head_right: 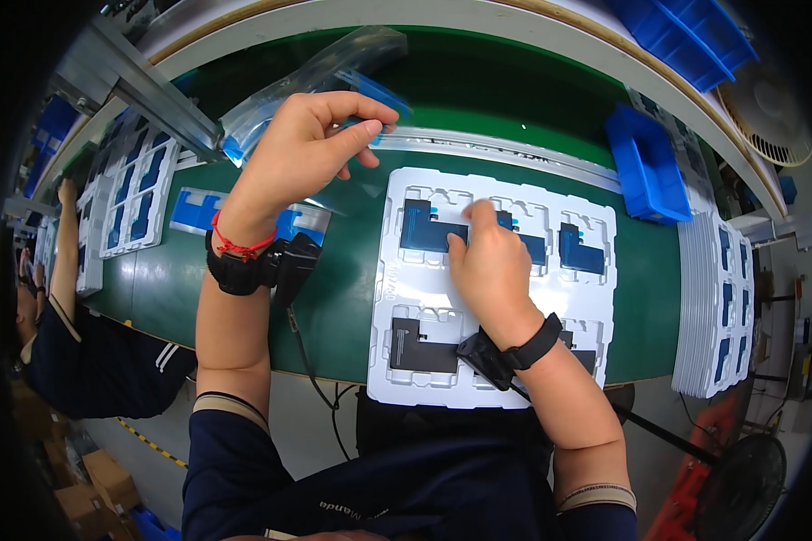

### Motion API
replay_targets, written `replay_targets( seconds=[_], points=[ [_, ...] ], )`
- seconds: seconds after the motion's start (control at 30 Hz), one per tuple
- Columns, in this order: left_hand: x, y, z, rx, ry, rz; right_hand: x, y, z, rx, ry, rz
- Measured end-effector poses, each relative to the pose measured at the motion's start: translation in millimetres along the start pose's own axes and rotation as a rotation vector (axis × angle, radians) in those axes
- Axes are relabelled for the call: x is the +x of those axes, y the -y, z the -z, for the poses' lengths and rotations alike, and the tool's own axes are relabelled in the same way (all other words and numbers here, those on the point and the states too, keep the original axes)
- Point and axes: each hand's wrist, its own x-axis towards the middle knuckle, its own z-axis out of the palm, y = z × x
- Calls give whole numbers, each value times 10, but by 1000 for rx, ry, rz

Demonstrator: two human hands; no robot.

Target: Applying blue protective films or adhesive strips to electronic components in a tray.

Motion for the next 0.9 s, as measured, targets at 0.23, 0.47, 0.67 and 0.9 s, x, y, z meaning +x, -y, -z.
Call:
replay_targets(
  seconds=[0.23,0.47,0.67,0.9],
  points=[
    [-27,-60,-256,-267,131,-33,27,-75,521,306,-171,-24],
    [-219,-169,-729,-410,412,-144,-192,-100,588,920,-83,23],
    [-305,-239,-947,-396,350,-251,-391,-227,749,649,-160,127],
    [-465,-388,-1071,-129,278,-383,-557,-264,904,945,-20,113]
  ],
)
